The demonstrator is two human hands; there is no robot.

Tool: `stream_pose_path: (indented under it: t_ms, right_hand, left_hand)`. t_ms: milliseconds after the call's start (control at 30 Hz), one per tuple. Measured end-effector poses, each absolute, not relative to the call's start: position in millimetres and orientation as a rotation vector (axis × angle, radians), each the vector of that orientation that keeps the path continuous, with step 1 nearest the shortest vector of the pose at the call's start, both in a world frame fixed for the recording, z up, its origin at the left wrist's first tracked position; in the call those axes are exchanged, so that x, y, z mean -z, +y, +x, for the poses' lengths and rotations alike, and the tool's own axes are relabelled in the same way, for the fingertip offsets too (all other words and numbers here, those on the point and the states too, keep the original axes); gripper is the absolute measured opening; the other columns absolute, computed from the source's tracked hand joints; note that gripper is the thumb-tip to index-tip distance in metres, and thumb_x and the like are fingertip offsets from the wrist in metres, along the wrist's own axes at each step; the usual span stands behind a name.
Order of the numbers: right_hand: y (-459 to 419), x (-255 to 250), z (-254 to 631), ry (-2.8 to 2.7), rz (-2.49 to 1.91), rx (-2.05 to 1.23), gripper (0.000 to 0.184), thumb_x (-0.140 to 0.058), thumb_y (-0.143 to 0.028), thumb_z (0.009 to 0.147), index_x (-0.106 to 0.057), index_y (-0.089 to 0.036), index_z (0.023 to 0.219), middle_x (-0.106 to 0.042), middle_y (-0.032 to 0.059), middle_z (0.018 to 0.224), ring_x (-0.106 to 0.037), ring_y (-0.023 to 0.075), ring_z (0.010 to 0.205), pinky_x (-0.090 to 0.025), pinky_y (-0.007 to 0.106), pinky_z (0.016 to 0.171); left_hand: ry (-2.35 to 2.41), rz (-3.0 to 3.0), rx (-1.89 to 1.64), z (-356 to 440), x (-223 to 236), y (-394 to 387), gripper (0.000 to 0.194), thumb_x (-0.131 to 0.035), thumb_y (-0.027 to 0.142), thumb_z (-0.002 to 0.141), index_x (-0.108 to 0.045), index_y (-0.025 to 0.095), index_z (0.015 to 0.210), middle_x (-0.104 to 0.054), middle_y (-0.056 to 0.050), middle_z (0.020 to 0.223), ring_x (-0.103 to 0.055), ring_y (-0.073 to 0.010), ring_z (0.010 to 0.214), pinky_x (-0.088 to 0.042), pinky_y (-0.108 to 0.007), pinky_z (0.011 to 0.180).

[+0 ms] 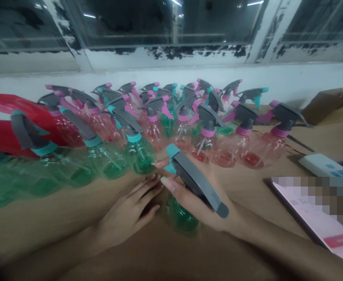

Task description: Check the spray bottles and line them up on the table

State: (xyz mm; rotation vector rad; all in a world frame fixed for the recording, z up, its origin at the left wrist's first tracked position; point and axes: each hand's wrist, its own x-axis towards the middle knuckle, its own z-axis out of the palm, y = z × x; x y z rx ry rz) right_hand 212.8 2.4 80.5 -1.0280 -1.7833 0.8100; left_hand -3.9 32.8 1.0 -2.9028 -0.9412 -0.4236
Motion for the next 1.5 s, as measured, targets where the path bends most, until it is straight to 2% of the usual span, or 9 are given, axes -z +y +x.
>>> stream_pose_path:
  t_ms: [133,200,333,500,667,833,1000,1100,1500]
  right_hand:
    - [5.2,-71.7,213.1,-1.756,-1.024,-0.787,0.019,-0.055,-0.037,0.089,-0.069,-0.028,0.097,-0.067,-0.0011,0.080,-0.060,0.0133,0.064,-0.053,0.028,0.071]
    - [6.0,-67.6,213.3,-1.737,-1.006,-0.786,0.021,-0.055,-0.040,0.089,-0.071,-0.027,0.087,-0.065,-0.0017,0.073,-0.057,0.0125,0.059,-0.053,0.027,0.066]
    - [3.4,-67.8,213.7,-1.730,-1.024,-0.793,0.018,-0.056,-0.038,0.089,-0.070,-0.028,0.091,-0.061,-0.0021,0.069,-0.055,0.0126,0.058,-0.051,0.026,0.061]
    - [1.7,-75.2,211.2,-1.674,-1.045,-0.841,0.016,-0.058,-0.036,0.087,-0.068,-0.027,0.078,-0.052,-0.0043,0.059,-0.051,0.0108,0.051,-0.047,0.023,0.050]
    - [3.2,-77.1,209.9,-1.690,-1.009,-0.842,0.010,-0.059,-0.028,0.085,-0.068,-0.027,0.081,-0.062,-0.0036,0.070,-0.060,0.0115,0.066,-0.052,0.024,0.071]
    - [2.4,-75.4,210.2,-1.660,-0.999,-0.844,0.020,-0.058,-0.033,0.086,-0.069,-0.025,0.072,-0.066,-0.0022,0.076,-0.060,0.0115,0.065,-0.053,0.023,0.065]
    - [3.0,-70.0,211.7,-1.696,-0.994,-0.821,0.014,-0.059,-0.032,0.087,-0.072,-0.028,0.087,-0.070,-0.0029,0.081,-0.063,0.0121,0.067,-0.054,0.024,0.069]
    - [3.8,-56.4,218.2,-1.680,-1.018,-0.830,0.017,-0.060,-0.033,0.087,-0.071,-0.030,0.099,-0.072,-0.0028,0.089,-0.067,0.0149,0.078,-0.054,0.027,0.077]
    - [2.5,-38.8,229.2,-1.662,-1.059,-0.872,0.020,-0.059,-0.031,0.088,-0.068,-0.034,0.106,-0.072,-0.0032,0.097,-0.067,0.0177,0.092,-0.054,0.029,0.083]
  left_hand:
    - [-0.932,-2.901,0.416,-3.6,0.8,33.0,0.039,-0.045,0.028,0.097,-0.050,0.008,0.131,-0.047,-0.015,0.139,-0.034,-0.0269,0.135,-0.037,-0.045,0.106]
    - [-0.935,-2.901,0.409,-3.6,1.1,33.2,0.039,-0.044,0.028,0.097,-0.050,0.008,0.131,-0.048,-0.014,0.139,-0.034,-0.0267,0.135,-0.037,-0.044,0.106]
    - [-0.950,-2.896,0.402,-3.5,-0.1,33.3,0.039,-0.044,0.029,0.098,-0.050,0.010,0.131,-0.049,-0.013,0.138,-0.035,-0.0254,0.134,-0.036,-0.042,0.108]
    - [-0.939,-2.908,0.416,-3.9,0.4,33.3,0.039,-0.044,0.029,0.098,-0.050,0.009,0.131,-0.049,-0.013,0.138,-0.036,-0.0258,0.134,-0.035,-0.043,0.108]
    - [-0.955,-2.924,0.424,-5.0,1.2,32.6,0.040,-0.044,0.029,0.097,-0.049,0.009,0.131,-0.047,-0.013,0.140,-0.035,-0.0253,0.134,-0.034,-0.043,0.108]
    - [-0.958,-2.939,0.417,-4.4,0.3,32.5,0.040,-0.045,0.029,0.097,-0.049,0.010,0.131,-0.047,-0.013,0.140,-0.035,-0.0250,0.134,-0.034,-0.043,0.108]
    - [-0.972,-2.950,0.398,-3.6,-0.2,33.0,0.041,-0.048,0.028,0.096,-0.049,0.009,0.132,-0.045,-0.014,0.141,-0.034,-0.0253,0.135,-0.035,-0.043,0.108]
    - [-0.970,-2.948,0.378,-3.5,-2.0,32.6,0.041,-0.048,0.028,0.096,-0.049,0.008,0.132,-0.045,-0.014,0.141,-0.033,-0.0253,0.136,-0.035,-0.043,0.108]
    - [-0.995,-2.947,0.380,-3.2,-4.2,30.4,0.040,-0.047,0.030,0.096,-0.050,0.010,0.131,-0.047,-0.012,0.140,-0.034,-0.0250,0.135,-0.036,-0.042,0.108]
